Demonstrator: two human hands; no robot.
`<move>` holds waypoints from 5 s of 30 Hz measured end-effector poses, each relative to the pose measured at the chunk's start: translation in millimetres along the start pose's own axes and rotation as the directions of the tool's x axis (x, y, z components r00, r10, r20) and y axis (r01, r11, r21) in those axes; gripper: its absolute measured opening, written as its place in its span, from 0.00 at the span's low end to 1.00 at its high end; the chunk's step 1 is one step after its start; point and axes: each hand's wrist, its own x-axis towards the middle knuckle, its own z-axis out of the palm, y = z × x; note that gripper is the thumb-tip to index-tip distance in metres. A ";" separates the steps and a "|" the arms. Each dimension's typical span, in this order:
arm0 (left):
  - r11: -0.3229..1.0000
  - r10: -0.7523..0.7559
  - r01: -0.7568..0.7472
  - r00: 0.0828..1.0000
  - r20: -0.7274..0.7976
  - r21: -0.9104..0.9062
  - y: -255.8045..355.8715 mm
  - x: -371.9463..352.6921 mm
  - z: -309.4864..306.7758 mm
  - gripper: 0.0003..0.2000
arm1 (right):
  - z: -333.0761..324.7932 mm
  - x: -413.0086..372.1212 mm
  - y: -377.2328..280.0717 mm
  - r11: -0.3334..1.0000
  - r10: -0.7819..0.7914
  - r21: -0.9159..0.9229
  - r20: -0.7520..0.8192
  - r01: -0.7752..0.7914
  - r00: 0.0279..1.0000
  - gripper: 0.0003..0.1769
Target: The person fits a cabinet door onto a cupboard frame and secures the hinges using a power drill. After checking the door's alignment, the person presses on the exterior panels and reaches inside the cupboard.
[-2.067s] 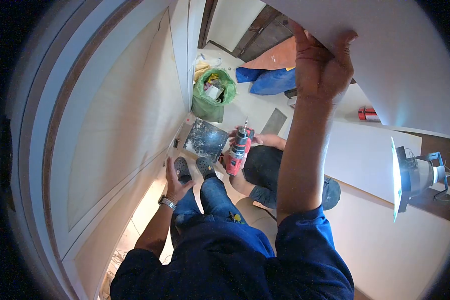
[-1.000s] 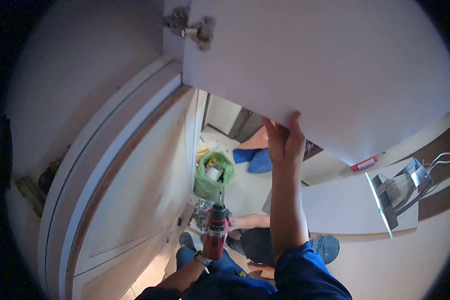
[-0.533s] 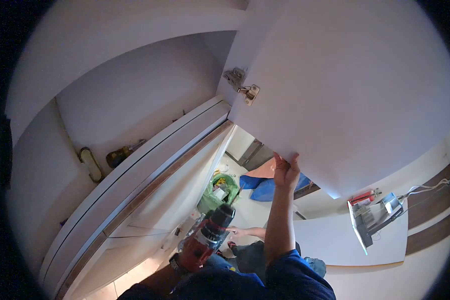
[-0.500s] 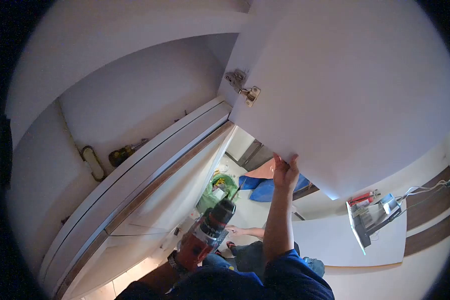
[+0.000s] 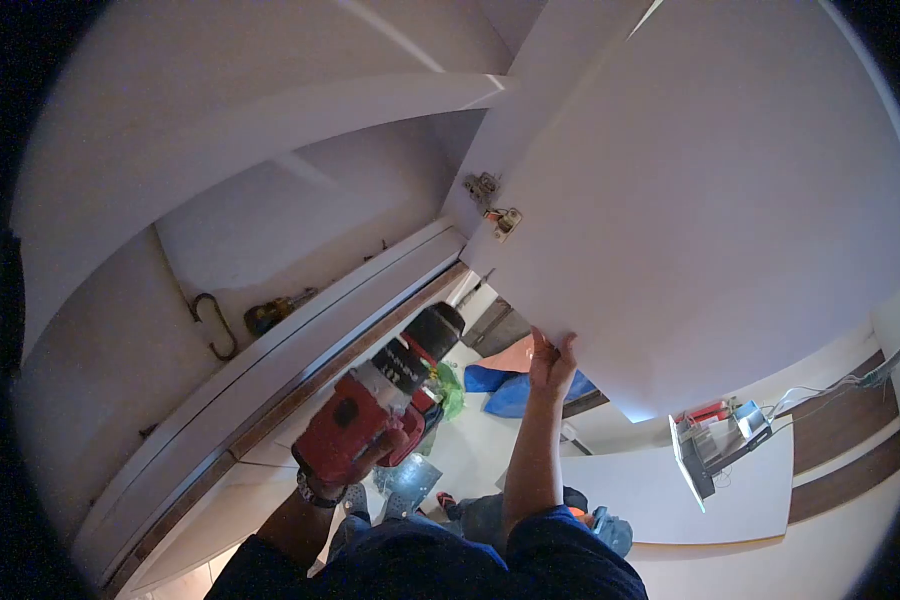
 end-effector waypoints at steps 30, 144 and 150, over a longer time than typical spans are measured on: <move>0.419 -0.627 0.448 0.772 0.106 -0.789 -37.4 111.0 50.3 0.09 | 3.0 0.4 -2.8 0.998 0.006 0.055 -0.092 -0.001 0.996 0.28; 0.598 -0.585 0.597 0.781 0.219 -0.534 -0.8 9.5 1.8 0.11 | -8.2 -30.0 -19.4 0.994 0.007 0.112 -0.097 0.004 0.995 0.23; 0.600 -0.597 0.626 0.765 0.242 -0.498 0.0 10.5 0.9 0.12 | -22.5 -36.1 -23.4 0.991 0.015 0.135 0.028 -0.019 0.999 0.27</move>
